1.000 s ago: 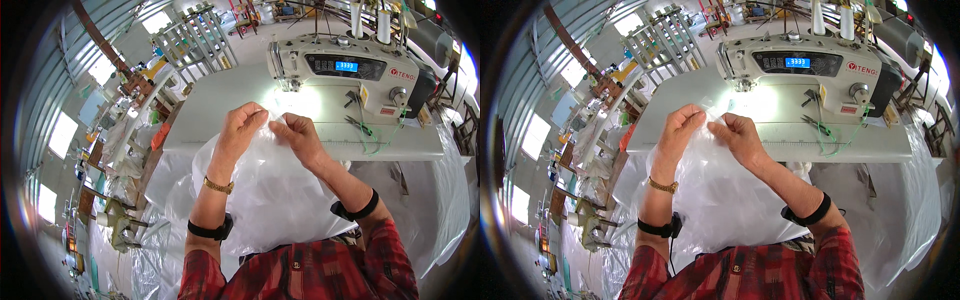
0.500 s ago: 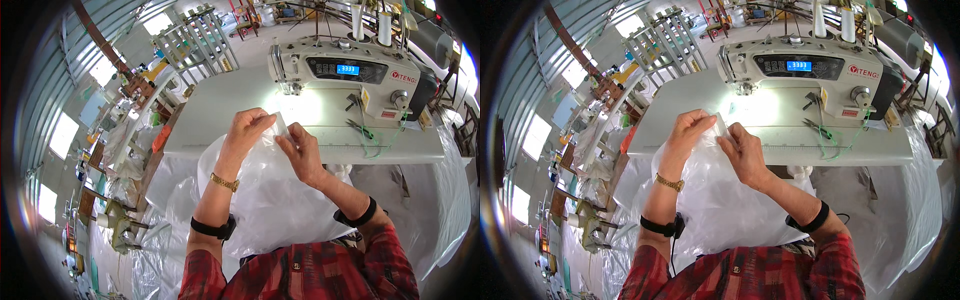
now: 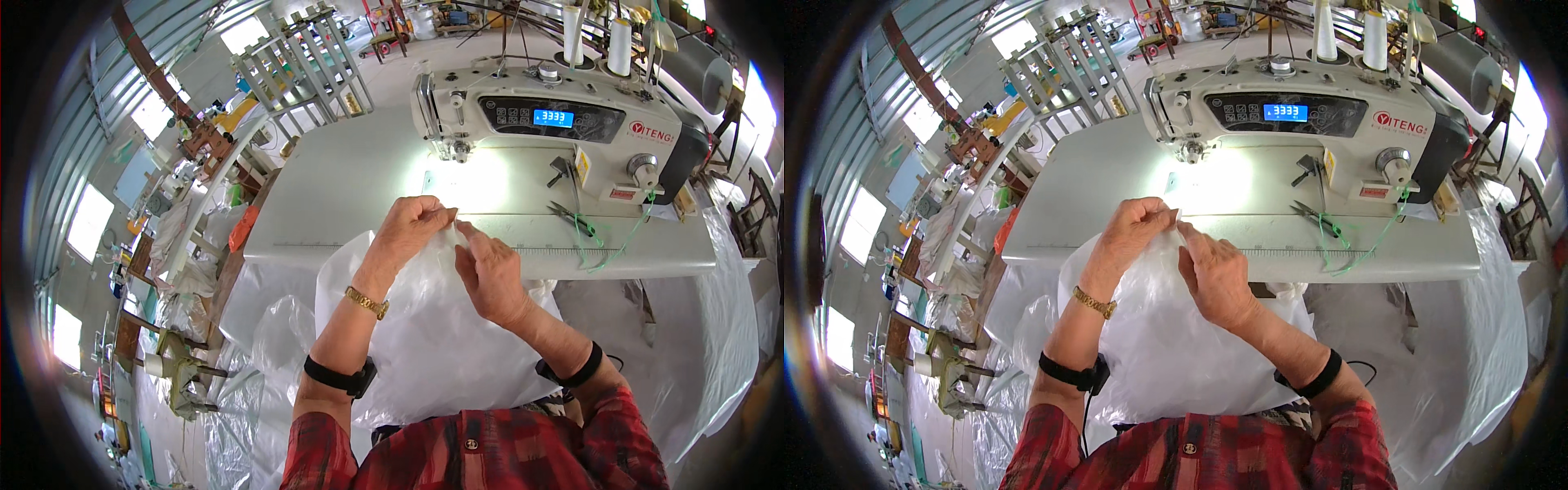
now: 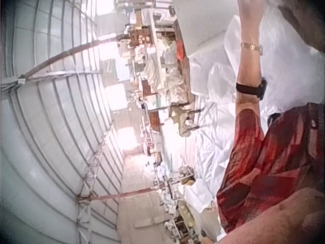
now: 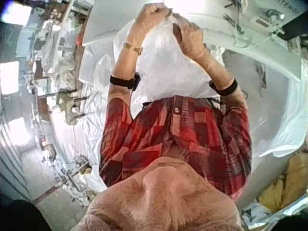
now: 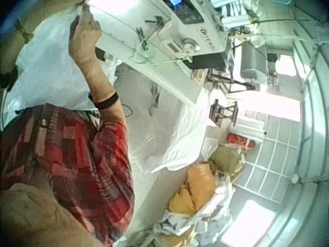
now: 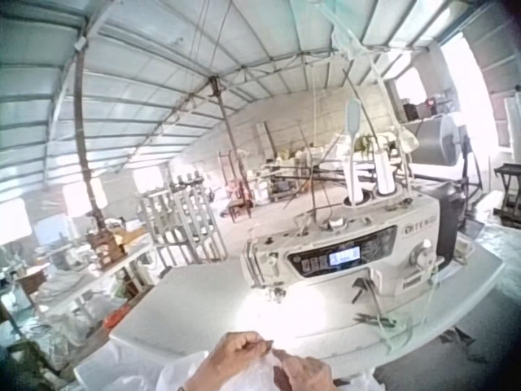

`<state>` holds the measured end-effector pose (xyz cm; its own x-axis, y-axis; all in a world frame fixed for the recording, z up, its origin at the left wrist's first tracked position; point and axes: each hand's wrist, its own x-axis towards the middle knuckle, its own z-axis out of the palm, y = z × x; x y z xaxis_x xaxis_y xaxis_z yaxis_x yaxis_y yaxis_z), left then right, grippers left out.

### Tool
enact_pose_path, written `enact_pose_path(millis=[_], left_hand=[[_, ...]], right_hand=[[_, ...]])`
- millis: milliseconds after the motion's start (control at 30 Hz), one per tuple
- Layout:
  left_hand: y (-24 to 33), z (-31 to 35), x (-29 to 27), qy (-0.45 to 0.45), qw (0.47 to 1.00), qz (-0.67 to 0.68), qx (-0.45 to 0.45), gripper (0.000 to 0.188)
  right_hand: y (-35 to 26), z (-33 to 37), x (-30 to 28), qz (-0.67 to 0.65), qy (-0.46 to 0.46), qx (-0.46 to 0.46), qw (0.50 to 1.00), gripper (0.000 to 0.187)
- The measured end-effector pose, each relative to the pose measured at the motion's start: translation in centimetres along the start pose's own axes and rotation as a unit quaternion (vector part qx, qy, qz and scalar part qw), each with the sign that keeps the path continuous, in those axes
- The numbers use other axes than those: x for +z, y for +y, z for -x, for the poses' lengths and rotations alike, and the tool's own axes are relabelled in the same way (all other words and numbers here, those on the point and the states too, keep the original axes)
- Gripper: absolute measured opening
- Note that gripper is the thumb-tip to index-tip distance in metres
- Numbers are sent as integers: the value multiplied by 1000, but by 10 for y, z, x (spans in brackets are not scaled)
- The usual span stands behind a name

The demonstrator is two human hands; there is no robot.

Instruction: Using a sewing machine to join large white plastic/polyethylene sheets.

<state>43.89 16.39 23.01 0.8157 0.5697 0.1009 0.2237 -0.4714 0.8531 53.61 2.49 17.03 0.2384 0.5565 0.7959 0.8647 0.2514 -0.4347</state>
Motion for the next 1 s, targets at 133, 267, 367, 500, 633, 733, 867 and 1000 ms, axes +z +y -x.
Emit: enact_pose_path(millis=[133, 267, 367, 500, 633, 733, 867, 1000], left_hand=[[-19, -9, 4, -21, 994, 110, -1, 27], [-33, -19, 8, -5, 985, 164, -46, 28], [-22, -16, 16, 45, 983, 143, -104, 28], [-24, -20, 9, -1, 984, 145, -102, 28], [-43, -38, 19, -45, 989, 138, 16, 28], [-49, -52, 21, -19, 999, -2, 26, 32], [-74, -61, 28, 82, 966, -208, 131, 18], [-90, -76, 50, 81, 960, -244, 114, 15]], right_hand=[[5, 8, 3, 33, -33, 11, 999, 46], [13, 9, 4, 90, -102, -1, 991, 58], [19, 12, 2, 133, -135, -13, 982, 64], [20, 6, 2, 157, -161, -24, 974, 66], [26, 0, -1, 200, -221, 6, 955, 54], [39, -9, -7, 162, -239, 28, 957, 46], [66, -26, -33, 110, -333, 4, 937, 23], [92, -7, -50, 18, -280, -9, 960, 23]])
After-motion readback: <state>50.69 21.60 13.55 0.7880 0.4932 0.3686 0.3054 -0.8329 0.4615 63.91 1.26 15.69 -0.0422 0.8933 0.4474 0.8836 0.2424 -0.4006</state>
